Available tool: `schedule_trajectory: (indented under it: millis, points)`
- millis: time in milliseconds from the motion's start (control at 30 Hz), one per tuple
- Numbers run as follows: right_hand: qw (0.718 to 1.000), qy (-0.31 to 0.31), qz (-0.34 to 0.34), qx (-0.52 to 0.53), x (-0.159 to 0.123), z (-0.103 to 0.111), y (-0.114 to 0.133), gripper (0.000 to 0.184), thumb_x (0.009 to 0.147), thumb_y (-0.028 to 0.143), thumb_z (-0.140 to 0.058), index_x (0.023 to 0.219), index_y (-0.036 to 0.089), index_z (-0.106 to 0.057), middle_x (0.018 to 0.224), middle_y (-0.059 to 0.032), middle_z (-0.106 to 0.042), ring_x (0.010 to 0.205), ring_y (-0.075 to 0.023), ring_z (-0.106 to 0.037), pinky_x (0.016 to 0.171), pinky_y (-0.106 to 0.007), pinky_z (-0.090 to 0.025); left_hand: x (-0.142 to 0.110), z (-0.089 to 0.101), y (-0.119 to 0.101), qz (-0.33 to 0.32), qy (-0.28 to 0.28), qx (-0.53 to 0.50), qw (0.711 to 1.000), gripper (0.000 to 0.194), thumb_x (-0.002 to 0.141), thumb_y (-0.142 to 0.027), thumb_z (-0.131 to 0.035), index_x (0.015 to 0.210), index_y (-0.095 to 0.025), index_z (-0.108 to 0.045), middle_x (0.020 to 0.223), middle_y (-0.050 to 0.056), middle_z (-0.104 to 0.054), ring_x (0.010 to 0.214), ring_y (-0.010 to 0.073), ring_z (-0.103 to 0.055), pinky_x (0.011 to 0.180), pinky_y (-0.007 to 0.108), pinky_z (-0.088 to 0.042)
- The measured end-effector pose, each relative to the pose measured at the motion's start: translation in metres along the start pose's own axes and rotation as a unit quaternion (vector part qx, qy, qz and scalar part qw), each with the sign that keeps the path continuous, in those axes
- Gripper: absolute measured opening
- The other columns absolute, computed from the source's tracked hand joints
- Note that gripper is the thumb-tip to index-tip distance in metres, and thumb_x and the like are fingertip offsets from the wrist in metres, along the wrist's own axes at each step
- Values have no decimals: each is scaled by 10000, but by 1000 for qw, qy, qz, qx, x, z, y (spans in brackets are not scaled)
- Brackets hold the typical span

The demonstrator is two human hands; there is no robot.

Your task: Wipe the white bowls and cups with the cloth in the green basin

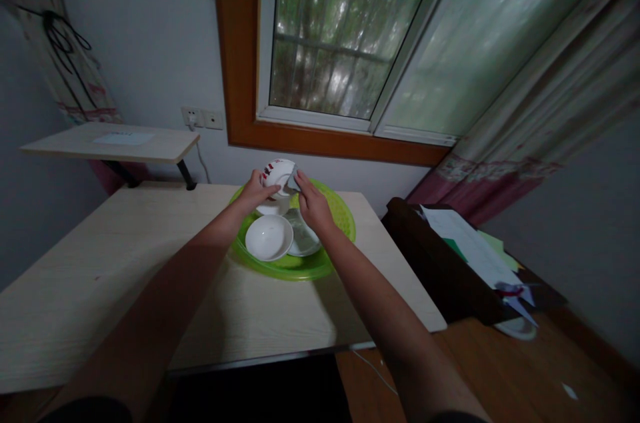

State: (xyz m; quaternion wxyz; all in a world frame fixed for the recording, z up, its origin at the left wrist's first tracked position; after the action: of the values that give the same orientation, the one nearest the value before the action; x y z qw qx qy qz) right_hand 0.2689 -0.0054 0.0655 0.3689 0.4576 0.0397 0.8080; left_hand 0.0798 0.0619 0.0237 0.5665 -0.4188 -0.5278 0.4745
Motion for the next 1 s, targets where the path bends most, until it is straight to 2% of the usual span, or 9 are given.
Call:
schedule_trajectory:
  millis: [100,200,433,600,733,867,1000]
  points:
    - [997,-19,-68,16,-3,1,-20,541,985,172,-481,1514,216,-585,1544,-99,-602,1424,-228,-594,1241,-469,-444,3,3,7,11,-5,-62,998,516,771,-311,-813,1094,-227,-421,1204,99,-630,981,207,-689,703,347,-643]
    - [995,-23,-95,25,-4,0,-26,529,986,227,-505,1506,177,-594,1503,-125,-635,1385,-250,-629,1205,-465,-481,2,1,6,13,4,-83,996,507,784,-329,-805,1097,-227,-419,1261,121,-620,1023,225,-693,712,375,-653]
    - [998,-34,-52,29,-2,7,-13,570,980,226,-524,1549,207,-543,1614,-102,-524,1498,-238,-512,1281,-478,-375,-11,-7,-7,23,23,26,999,515,706,-266,-853,1047,-210,-472,1107,85,-652,910,209,-673,649,310,-595]
    - [1000,-11,2,4,-2,5,-1,628,941,122,-507,1557,244,-531,1650,-70,-480,1549,-213,-437,1309,-489,-335,-12,-8,-14,-2,30,50,998,490,682,-245,-849,1013,-202,-490,1029,58,-659,863,198,-651,657,302,-554]
    - [998,17,53,-6,-2,1,13,652,922,74,-492,1553,232,-536,1658,-78,-470,1575,-198,-389,1316,-461,-331,-11,-8,-13,4,27,67,997,520,638,-244,-853,1006,-209,-488,968,28,-644,852,193,-639,700,305,-530]
    - [998,23,54,-11,-1,1,16,654,918,65,-490,1543,251,-548,1648,-68,-488,1576,-198,-388,1316,-467,-333,-12,-9,-18,-17,28,83,996,534,610,-267,-850,987,-218,-474,924,-2,-614,840,174,-611,721,286,-495]
    - [1000,-15,18,1,1,6,7,606,940,110,-488,1529,236,-555,1627,-88,-515,1549,-216,-434,1308,-492,-335,-12,-9,-19,-33,26,104,994,555,606,-322,-865,983,-228,-469,915,-11,-610,822,167,-591,727,287,-470]
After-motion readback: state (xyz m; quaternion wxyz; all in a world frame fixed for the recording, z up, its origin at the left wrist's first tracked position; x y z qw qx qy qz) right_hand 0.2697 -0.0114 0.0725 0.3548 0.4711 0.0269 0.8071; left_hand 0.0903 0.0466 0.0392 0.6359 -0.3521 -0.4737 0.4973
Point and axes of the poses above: each hand's wrist, its own x-axis towards the middle knuckle, its own z-axis out of the back of the hand, y = z × x, the point moved 8 cm from there along x, towards the middle knuckle
